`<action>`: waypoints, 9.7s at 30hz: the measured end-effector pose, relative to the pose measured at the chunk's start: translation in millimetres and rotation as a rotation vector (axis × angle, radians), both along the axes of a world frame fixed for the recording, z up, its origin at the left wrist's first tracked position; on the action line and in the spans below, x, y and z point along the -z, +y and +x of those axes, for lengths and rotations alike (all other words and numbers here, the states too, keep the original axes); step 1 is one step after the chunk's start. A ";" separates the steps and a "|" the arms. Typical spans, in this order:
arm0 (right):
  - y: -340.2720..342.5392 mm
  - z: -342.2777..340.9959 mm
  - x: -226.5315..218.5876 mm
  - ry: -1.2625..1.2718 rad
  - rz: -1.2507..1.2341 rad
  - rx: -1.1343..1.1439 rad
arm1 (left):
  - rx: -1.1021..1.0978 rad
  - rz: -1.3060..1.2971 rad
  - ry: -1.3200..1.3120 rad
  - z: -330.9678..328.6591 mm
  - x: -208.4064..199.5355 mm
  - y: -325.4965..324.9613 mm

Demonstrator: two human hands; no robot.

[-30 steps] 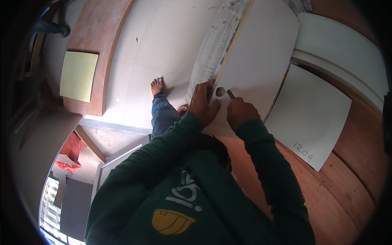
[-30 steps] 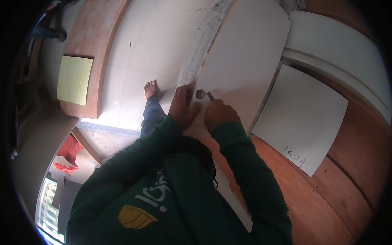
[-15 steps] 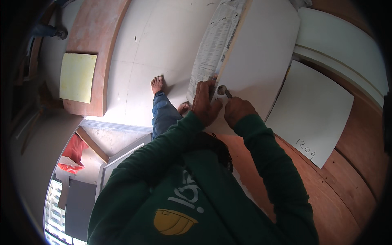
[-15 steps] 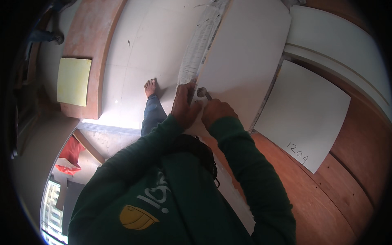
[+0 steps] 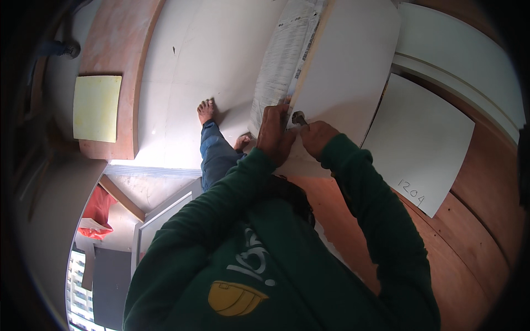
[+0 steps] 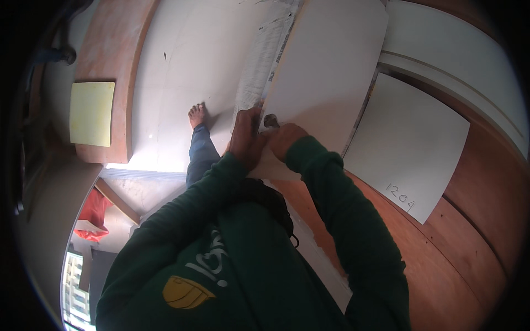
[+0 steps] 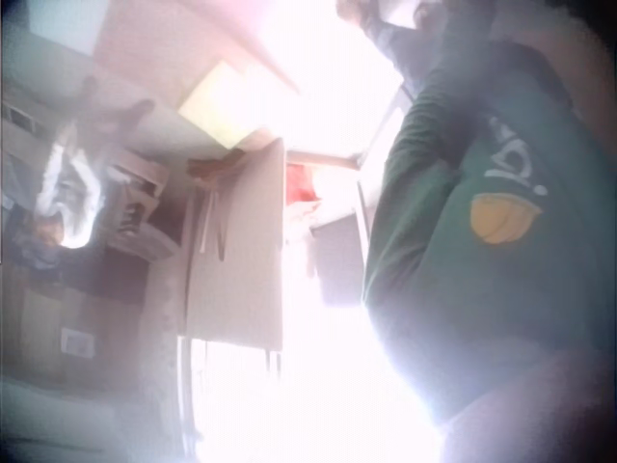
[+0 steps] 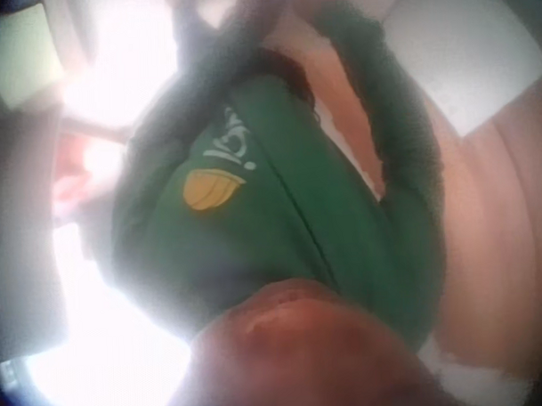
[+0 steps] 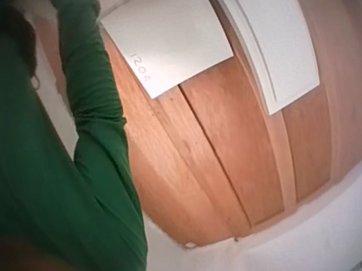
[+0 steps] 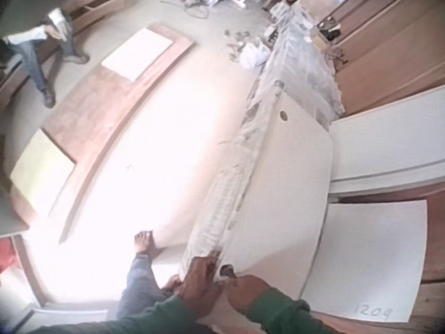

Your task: The person uses a screwdriver to remove screws from a white particle board panel. They then lift the panel, flip it over, and continue to remove screws from the other side. The person is assembling or disassembling furniture components in a room with other workers present.

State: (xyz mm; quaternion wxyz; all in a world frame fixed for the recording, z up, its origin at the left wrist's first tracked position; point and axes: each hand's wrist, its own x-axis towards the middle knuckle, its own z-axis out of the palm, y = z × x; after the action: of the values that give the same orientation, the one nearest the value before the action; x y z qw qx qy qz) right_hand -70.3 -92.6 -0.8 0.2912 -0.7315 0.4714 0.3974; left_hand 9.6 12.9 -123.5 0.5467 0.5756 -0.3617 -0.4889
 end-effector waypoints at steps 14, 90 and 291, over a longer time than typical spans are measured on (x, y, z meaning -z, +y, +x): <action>12.7 7.7 -17.2 0.304 -0.142 0.171 | -0.033 -0.008 -0.016 2.7 -4.2 0.8; 241.2 -102.6 -56.4 -0.382 -0.527 1.309 | 0.218 -0.420 -0.803 36.3 -40.1 -24.8; 83.1 58.0 -5.2 -0.216 -0.228 1.614 | 1.368 0.753 0.174 102.4 -22.0 -139.9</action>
State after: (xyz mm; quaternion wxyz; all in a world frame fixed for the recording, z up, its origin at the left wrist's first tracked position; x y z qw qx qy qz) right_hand -12.2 -9.5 4.4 0.4549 -0.2269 0.8593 -0.0571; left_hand 112.0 -127.0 -101.5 -0.0814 0.3311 -0.4015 -0.8500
